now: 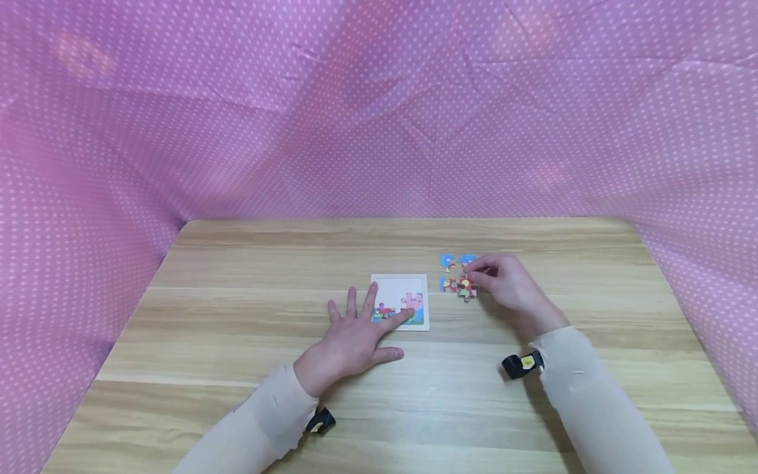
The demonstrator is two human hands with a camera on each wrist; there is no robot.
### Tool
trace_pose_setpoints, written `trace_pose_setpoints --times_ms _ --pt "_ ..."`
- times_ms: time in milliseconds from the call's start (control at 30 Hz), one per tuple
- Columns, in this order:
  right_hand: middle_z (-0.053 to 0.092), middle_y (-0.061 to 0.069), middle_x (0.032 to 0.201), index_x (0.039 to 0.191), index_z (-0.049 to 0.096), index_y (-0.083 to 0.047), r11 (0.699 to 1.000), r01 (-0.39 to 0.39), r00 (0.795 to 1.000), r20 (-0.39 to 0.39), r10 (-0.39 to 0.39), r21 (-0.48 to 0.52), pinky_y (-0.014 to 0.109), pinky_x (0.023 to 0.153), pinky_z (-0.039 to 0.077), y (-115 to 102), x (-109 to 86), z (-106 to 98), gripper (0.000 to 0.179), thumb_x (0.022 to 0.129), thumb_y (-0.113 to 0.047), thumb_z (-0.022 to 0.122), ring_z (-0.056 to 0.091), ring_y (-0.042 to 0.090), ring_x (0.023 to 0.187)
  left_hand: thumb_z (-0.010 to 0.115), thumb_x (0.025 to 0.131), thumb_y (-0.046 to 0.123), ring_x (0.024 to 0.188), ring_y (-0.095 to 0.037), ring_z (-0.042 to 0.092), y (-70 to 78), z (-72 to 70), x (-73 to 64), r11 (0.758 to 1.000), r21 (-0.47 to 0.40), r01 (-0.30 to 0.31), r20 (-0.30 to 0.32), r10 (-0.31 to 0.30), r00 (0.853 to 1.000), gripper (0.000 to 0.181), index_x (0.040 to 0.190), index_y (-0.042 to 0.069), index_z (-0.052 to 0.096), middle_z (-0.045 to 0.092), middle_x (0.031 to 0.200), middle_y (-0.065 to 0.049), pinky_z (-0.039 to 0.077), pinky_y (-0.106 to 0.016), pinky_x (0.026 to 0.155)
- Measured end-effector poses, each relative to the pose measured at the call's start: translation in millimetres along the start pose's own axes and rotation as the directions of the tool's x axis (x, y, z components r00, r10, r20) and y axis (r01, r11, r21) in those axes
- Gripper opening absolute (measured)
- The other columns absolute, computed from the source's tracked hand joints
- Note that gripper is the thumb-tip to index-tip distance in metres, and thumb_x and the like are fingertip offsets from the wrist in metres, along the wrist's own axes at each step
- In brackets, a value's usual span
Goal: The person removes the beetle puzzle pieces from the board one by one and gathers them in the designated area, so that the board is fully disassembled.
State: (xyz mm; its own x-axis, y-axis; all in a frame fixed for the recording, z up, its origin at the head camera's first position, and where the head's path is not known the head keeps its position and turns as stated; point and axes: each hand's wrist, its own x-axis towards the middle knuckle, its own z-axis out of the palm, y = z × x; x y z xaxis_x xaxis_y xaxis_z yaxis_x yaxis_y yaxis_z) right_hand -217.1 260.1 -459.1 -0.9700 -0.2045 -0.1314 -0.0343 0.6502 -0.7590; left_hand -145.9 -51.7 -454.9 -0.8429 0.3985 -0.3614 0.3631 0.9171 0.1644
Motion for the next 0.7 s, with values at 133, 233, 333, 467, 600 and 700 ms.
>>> trace_pose_setpoints --times_ms 133,233,333,467,600,700 --pt "0.076 0.015 0.116 0.123 0.078 -0.003 0.999 -0.009 1.000 -0.009 0.009 -0.032 0.023 0.074 0.049 3.7 1.2 -1.4 0.024 0.106 -0.017 0.069 0.059 0.018 0.095 0.059 0.099 0.073 0.162 -0.064 0.009 -0.1 -0.4 -0.2 1.000 -0.001 -0.004 -0.001 0.004 1.000 0.075 0.164 0.062 0.025 0.003 0.182 -0.022 0.018 -0.088 0.119" --pt "0.077 0.016 0.114 0.121 0.078 -0.002 0.998 0.018 1.000 -0.020 -0.019 -0.053 0.021 0.077 0.049 6.5 2.2 -1.0 0.022 0.106 -0.015 0.069 0.061 0.017 0.095 0.059 0.099 0.073 0.162 -0.064 0.009 -0.1 -0.9 -0.6 1.000 -0.004 -0.003 0.003 0.003 1.000 0.075 0.164 0.062 0.024 0.003 0.182 -0.022 0.018 -0.088 0.119" --pt "0.079 0.017 0.111 0.118 0.079 0.000 0.996 0.055 0.997 -0.042 -0.058 -0.067 0.018 0.080 0.049 8.9 2.8 1.2 0.019 0.106 -0.012 0.069 0.063 0.014 0.094 0.060 0.099 0.073 0.162 -0.064 0.008 -0.4 -1.0 -0.8 1.000 -0.008 -0.002 0.010 0.002 1.000 0.075 0.164 0.063 0.024 0.002 0.182 -0.022 0.018 -0.088 0.119" --pt "0.080 0.019 0.109 0.115 0.080 0.001 0.993 0.083 0.993 -0.081 -0.090 -0.089 0.016 0.080 0.047 11.2 3.8 5.1 0.018 0.105 -0.009 0.069 0.063 0.012 0.092 0.060 0.098 0.073 0.162 -0.064 0.009 -1.3 -0.8 -0.2 1.000 -0.007 -0.005 0.008 0.005 1.000 0.075 0.164 0.063 0.025 0.002 0.182 -0.022 0.018 -0.088 0.119" --pt "0.080 0.018 0.108 0.115 0.080 0.001 0.989 0.077 0.990 -0.112 -0.091 -0.123 0.019 0.080 0.048 12.8 4.5 7.7 0.018 0.106 -0.011 0.069 0.064 0.015 0.092 0.059 0.098 0.074 0.162 -0.064 0.009 -2.0 -0.4 0.8 1.000 0.003 -0.008 0.005 0.008 1.000 0.075 0.164 0.063 0.024 0.003 0.182 -0.022 0.018 -0.088 0.119" --pt "0.080 0.017 0.107 0.116 0.080 0.001 0.989 0.067 0.989 -0.124 -0.084 -0.134 0.022 0.080 0.049 13.5 4.2 8.8 0.020 0.106 -0.012 0.068 0.064 0.018 0.092 0.059 0.098 0.074 0.162 -0.064 0.009 -2.0 -0.6 1.1 1.000 0.005 -0.009 0.006 0.009 1.000 0.075 0.164 0.063 0.024 0.003 0.182 -0.022 0.018 -0.088 0.119"
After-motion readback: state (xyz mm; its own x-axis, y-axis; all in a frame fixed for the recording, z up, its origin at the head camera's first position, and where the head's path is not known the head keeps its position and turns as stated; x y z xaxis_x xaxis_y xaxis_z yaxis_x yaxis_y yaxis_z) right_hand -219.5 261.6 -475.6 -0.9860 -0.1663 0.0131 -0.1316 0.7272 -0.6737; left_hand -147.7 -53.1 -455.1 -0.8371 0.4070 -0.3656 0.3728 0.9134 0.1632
